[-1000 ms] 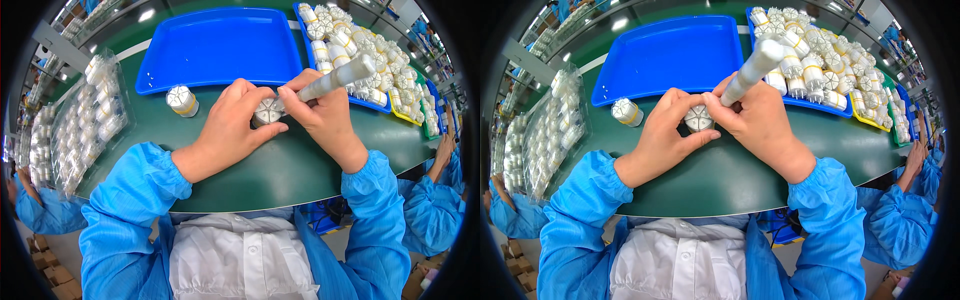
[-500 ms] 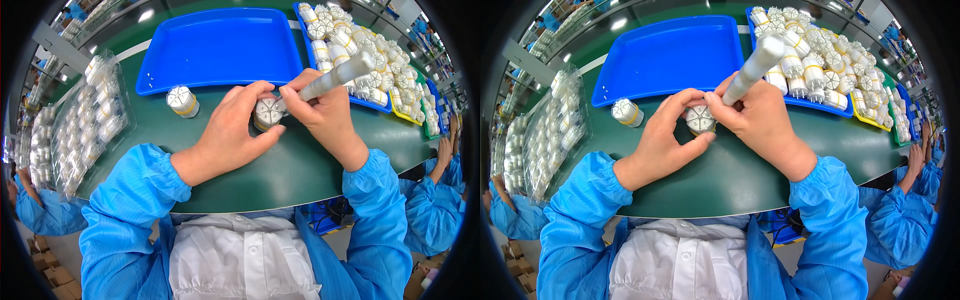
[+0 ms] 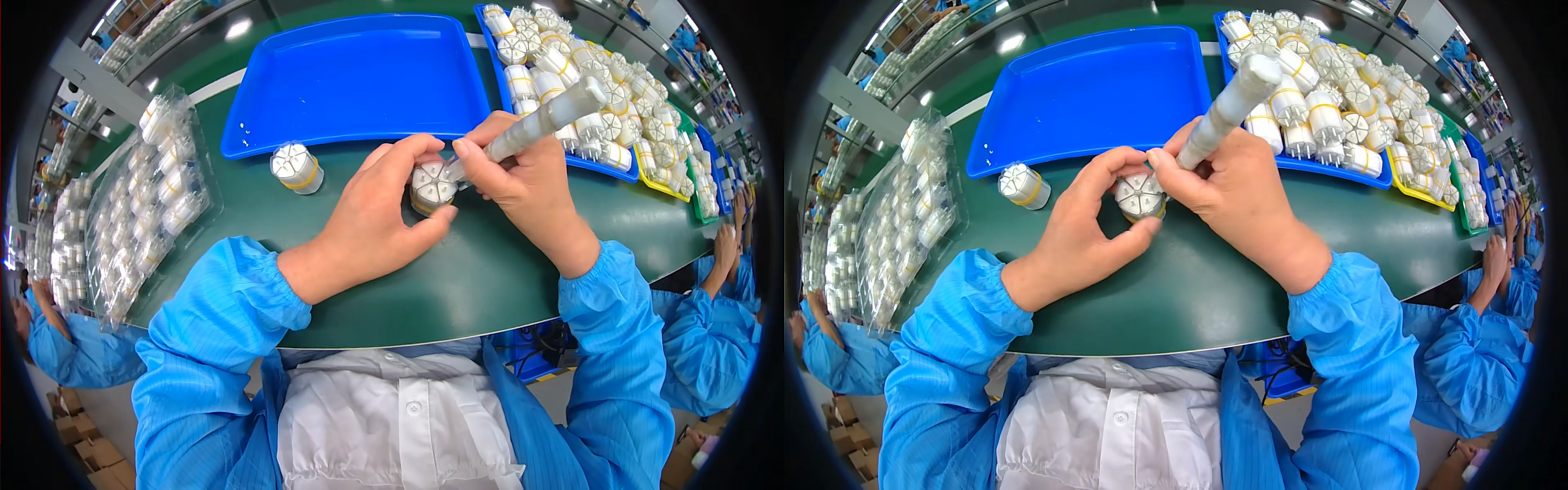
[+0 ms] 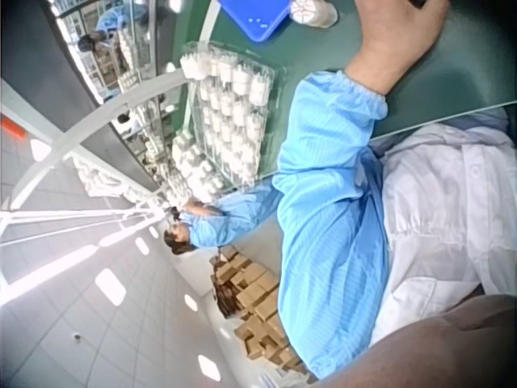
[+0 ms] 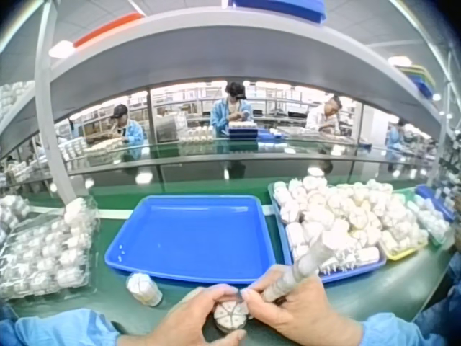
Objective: The person repeatedly picks up small white cylindrical objects from a blue tray and uses a clear plastic tube to press or fit a component onto the top of each cylinder. After processing each item, the person places it into a clear plastic packaging tray on the table. The task is performed in a repetitive, one-at-a-time manner throughout the clip.
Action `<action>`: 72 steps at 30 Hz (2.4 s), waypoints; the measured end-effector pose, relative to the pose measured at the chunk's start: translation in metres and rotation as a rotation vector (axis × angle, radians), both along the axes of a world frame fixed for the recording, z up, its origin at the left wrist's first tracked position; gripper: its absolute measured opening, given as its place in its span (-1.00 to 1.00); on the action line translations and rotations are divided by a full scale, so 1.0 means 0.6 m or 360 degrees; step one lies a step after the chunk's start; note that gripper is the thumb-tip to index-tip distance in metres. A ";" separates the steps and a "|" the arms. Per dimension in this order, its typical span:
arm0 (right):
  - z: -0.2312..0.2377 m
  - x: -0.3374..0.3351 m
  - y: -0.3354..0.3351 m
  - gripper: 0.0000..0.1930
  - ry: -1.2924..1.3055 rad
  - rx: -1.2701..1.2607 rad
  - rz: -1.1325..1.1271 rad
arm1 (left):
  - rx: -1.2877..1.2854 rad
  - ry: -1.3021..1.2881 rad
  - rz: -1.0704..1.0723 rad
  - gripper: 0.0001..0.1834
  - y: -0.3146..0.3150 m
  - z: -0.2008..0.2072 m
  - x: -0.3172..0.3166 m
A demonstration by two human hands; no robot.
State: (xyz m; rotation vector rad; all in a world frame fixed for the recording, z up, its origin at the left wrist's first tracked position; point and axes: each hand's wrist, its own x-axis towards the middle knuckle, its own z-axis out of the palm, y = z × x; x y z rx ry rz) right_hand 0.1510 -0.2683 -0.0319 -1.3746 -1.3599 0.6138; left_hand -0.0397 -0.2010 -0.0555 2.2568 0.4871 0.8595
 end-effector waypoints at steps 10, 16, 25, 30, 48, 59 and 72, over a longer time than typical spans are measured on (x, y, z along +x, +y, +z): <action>0.018 0.003 -0.002 -0.81 0.0129 0.0033 0.0022 | -0.0192 0.0006 -0.0055 -0.26 -0.004 -0.008 -0.007; -0.004 0.002 -0.001 -0.82 -0.0244 0.0211 0.0022 | 0.0100 0.0002 -0.0085 -0.30 0.002 -0.005 0.000; 0.000 0.013 -0.001 -0.85 0.0059 0.0033 -0.0121 | 0.0083 0.0294 0.0077 -0.29 -0.036 0.048 -0.074; -0.008 -0.007 0.000 -0.85 -0.0181 0.0135 -0.0015 | 0.0237 0.0514 0.0566 -0.25 -0.018 0.069 -0.188; -0.027 0.002 0.008 -0.86 -0.0452 0.0157 -0.0109 | 0.0537 0.0671 0.1278 -0.51 0.161 0.155 -0.313; -0.028 0.004 0.015 -0.86 -0.0489 0.0124 -0.0153 | 0.1145 0.1393 0.1487 -0.56 0.270 0.162 -0.356; -0.024 0.000 0.011 -0.85 -0.0406 0.0057 -0.0090 | 0.0455 0.1130 0.1170 -0.49 0.394 0.107 -0.412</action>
